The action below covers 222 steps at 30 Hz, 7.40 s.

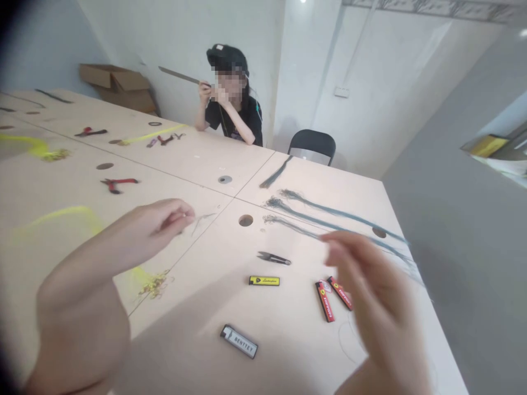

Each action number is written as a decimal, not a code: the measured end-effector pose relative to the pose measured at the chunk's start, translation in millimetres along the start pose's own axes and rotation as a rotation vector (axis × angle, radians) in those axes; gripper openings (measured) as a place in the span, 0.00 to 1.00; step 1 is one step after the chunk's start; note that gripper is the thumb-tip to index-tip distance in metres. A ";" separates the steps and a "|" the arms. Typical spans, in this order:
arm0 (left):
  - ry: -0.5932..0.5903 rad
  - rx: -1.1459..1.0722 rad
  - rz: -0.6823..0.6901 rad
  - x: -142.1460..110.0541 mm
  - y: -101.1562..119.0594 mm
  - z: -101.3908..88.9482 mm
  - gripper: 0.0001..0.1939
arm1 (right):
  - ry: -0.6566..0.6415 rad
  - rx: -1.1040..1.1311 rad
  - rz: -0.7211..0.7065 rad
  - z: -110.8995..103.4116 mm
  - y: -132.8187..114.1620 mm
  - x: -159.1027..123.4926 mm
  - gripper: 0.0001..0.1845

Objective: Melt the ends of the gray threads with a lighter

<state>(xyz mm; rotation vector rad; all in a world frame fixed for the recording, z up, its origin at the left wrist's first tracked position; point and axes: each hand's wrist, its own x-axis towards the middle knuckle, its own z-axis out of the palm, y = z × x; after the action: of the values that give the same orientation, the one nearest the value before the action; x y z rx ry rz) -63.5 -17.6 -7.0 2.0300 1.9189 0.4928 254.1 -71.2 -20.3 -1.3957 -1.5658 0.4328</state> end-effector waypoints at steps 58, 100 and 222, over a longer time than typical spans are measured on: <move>-0.283 -0.828 0.274 22.6 66.0 42.8 0.11 | -0.257 0.491 0.190 46.2 -13.9 19.7 0.07; 0.458 -0.269 0.792 -8.1 74.2 39.9 0.10 | 0.442 -0.263 -0.809 65.1 -7.0 21.4 0.18; 0.189 -0.979 0.341 27.4 94.3 77.7 0.05 | -0.399 1.219 0.628 75.6 -22.3 22.4 0.19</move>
<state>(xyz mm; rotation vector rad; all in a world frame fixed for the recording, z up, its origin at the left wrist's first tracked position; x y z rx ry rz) 56.7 5.3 -33.6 1.6233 1.0152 1.4071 182.3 -33.1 -29.9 -0.7611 -0.7422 1.7683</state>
